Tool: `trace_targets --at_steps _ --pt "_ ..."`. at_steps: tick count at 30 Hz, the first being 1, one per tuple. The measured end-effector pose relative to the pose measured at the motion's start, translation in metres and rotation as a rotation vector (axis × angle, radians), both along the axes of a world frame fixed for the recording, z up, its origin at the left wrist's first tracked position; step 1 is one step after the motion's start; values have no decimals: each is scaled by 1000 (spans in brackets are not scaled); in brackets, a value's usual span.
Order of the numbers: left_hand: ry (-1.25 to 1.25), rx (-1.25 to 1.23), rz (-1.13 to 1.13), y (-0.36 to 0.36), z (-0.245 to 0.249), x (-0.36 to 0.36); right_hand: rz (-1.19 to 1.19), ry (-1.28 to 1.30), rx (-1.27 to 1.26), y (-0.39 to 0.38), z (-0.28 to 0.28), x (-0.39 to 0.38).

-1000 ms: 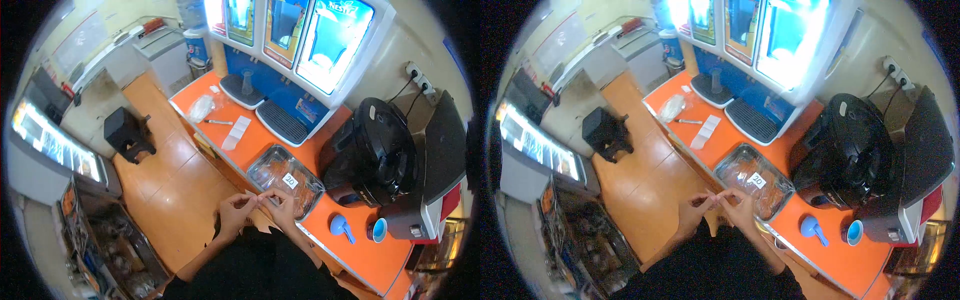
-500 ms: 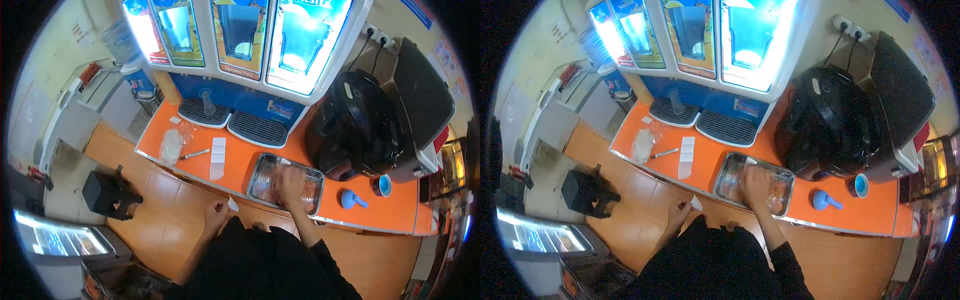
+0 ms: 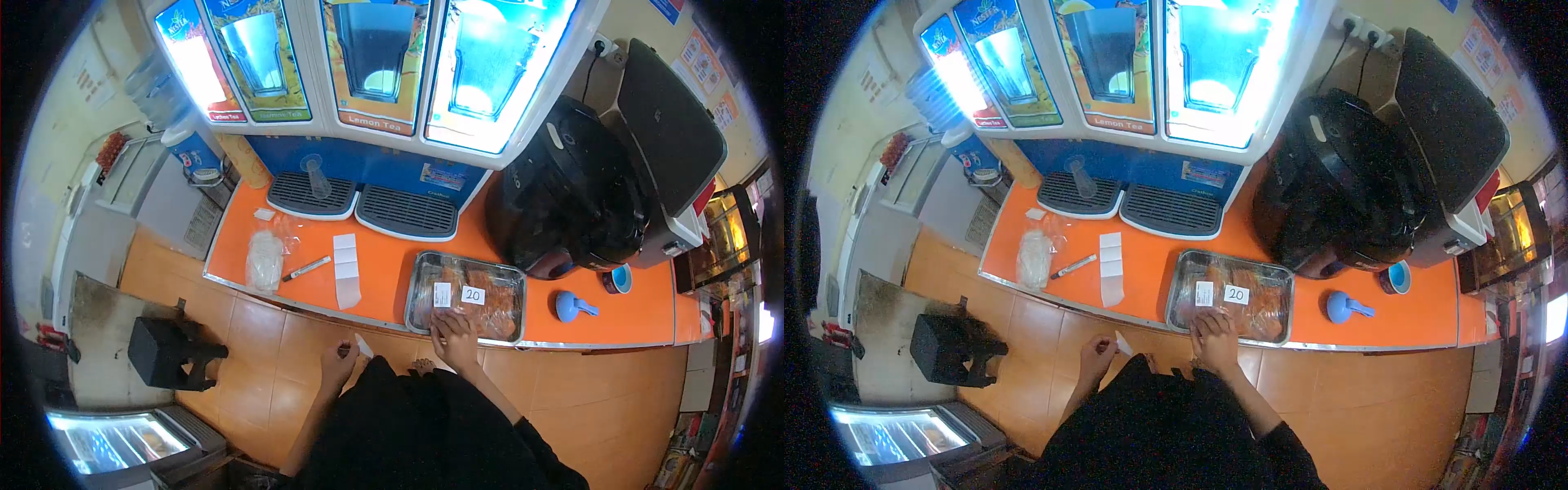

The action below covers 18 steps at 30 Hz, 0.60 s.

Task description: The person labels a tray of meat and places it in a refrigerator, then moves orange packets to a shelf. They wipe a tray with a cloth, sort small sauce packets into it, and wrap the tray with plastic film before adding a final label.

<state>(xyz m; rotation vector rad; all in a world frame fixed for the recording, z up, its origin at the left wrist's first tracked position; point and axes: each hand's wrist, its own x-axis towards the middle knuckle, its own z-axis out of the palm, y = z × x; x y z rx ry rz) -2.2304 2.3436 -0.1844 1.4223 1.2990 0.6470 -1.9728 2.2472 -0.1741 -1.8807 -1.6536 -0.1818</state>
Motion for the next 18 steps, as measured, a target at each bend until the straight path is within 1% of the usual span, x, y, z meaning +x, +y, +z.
trace_targets --at_steps 1,3,4,6,7,8,9,10,11,12,13,14,15,16,17,18 --pt "19 -7 13 0 -2 0 -4 1 -3 0 4 3" --pt "-21 -9 -18 0 -5 3 -109 39 -284 8 12 16" --pt "-64 -8 -44 1 -5 5 -113 39 -284 16 13 23" --pt "-76 -22 -56 2 -3 14 -99 -217 -250 32 9 36" --pt "-88 -36 -62 3 -1 19 -100 -216 -250 32 6 38" --pt "-88 -36 -61 4 -1 24 -111 -220 -303 32 3 42" --pt "-131 29 -85 6 -1 29 -119 -225 -355 33 4 43" --pt "-171 94 -107 9 -2 34 -113 -225 -354 30 5 41" --pt "-169 93 -100 13 -3 39 -106 -177 -350 24 5 35" --pt "-205 148 -122 19 -2 46 -102 -129 -346 17 4 29" --pt "-241 205 -147 27 -3 54 -100 -127 -345 9 -1 22" --pt "-240 207 -145 37 -3 67 -104 -112 -364 0 -5 16" --pt "-322 256 -138 48 -7 79 -108 -93 -383 -7 -8 12" --pt "-403 305 -132 56 -16 88 -106 -89 -381 -10 -7 11" --pt "-398 307 -133 63 -37 93 -82 -60 -355 -14 -5 10" --pt "-400 168 -105 73 -62 98 -58 -30 -328 -16 -3 10"
